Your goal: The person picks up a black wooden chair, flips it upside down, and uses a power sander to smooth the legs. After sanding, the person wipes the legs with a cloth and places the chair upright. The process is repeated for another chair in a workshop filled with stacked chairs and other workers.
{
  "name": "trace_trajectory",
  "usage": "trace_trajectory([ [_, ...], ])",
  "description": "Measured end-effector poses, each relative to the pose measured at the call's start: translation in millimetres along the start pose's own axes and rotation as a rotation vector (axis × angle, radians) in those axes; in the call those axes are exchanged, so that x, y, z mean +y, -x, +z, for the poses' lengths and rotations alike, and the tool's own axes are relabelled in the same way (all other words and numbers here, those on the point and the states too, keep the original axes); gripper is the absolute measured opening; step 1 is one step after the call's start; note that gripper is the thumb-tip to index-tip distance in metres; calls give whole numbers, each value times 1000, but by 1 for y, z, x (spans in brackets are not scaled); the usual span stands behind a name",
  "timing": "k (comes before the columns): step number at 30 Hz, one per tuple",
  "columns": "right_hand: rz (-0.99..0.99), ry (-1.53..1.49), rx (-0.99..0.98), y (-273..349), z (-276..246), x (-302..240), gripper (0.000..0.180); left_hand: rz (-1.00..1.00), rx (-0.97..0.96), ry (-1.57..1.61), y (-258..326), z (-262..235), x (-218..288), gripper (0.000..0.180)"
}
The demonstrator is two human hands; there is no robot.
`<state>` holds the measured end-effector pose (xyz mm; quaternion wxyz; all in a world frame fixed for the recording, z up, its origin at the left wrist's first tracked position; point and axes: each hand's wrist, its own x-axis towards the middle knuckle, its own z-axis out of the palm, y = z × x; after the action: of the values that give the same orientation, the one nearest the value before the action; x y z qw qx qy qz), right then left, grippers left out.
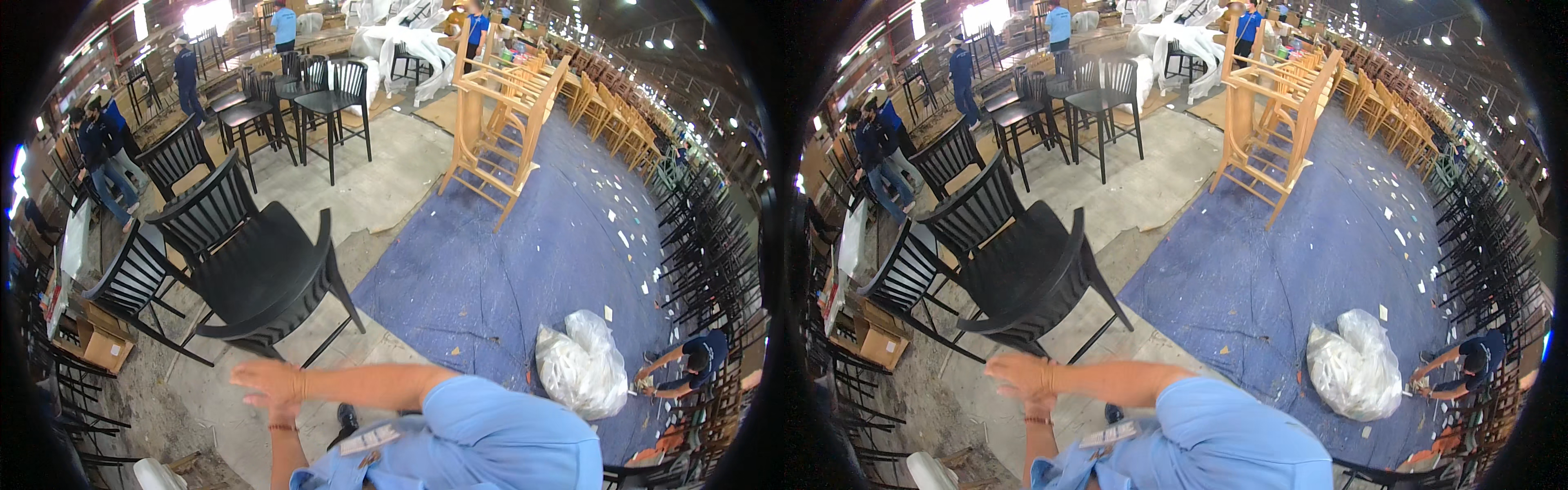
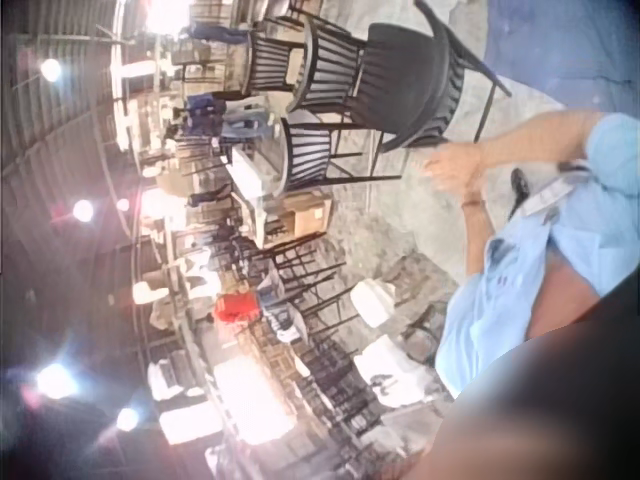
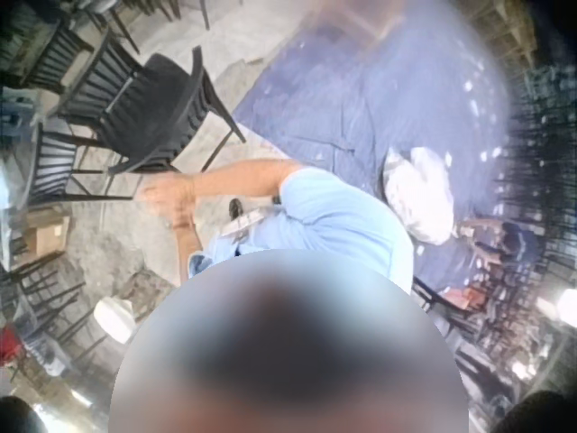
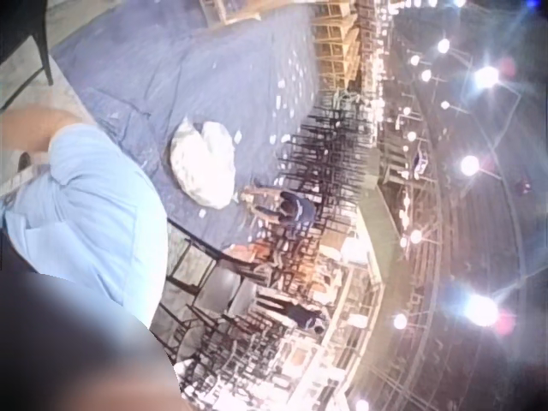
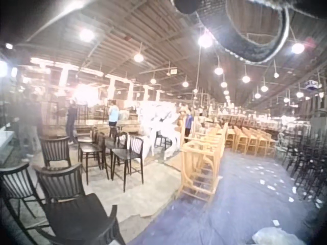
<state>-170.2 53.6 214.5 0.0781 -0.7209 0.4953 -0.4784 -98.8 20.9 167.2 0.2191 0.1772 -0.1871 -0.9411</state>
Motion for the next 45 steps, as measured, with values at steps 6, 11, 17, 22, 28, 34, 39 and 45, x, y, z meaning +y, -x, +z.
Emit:
trace_trajectory([
  [6, -74, -203, 25, 87, -1, -34, 71, 97, -136, 29, 82, 31, -78, 78],
  [11, -95, 97, -368, 162, -36, -35, 77, 241, 127, 73, 150, 20, -64, 90],
  [17, 697, 72, -1065, 230, -15, -18, 65, 395, 697, -431, 307, -67, -58, 72],
  [22, 677, 233, -1284, 318, 41, -43, 51, -235, 1029, -139, 443, -198, -111, 66],
  [28, 997, 160, -1461, 324, 115, -200, 66, 80, 1415, -391, 693, -269, -231, 33],
  [34, 554, -2, -1632, 283, 177, -267, 29, 372, 1689, -46, 770, -234, -336, 22],
  [39, 396, 18, -1891, 257, 281, -286, 26, 317, 1947, 170, 766, -211, -394, 35],
  [45, 134, 162, -2208, 211, 430, -348, 25, 110, 1939, 550, 772, -192, -416, 33],
])
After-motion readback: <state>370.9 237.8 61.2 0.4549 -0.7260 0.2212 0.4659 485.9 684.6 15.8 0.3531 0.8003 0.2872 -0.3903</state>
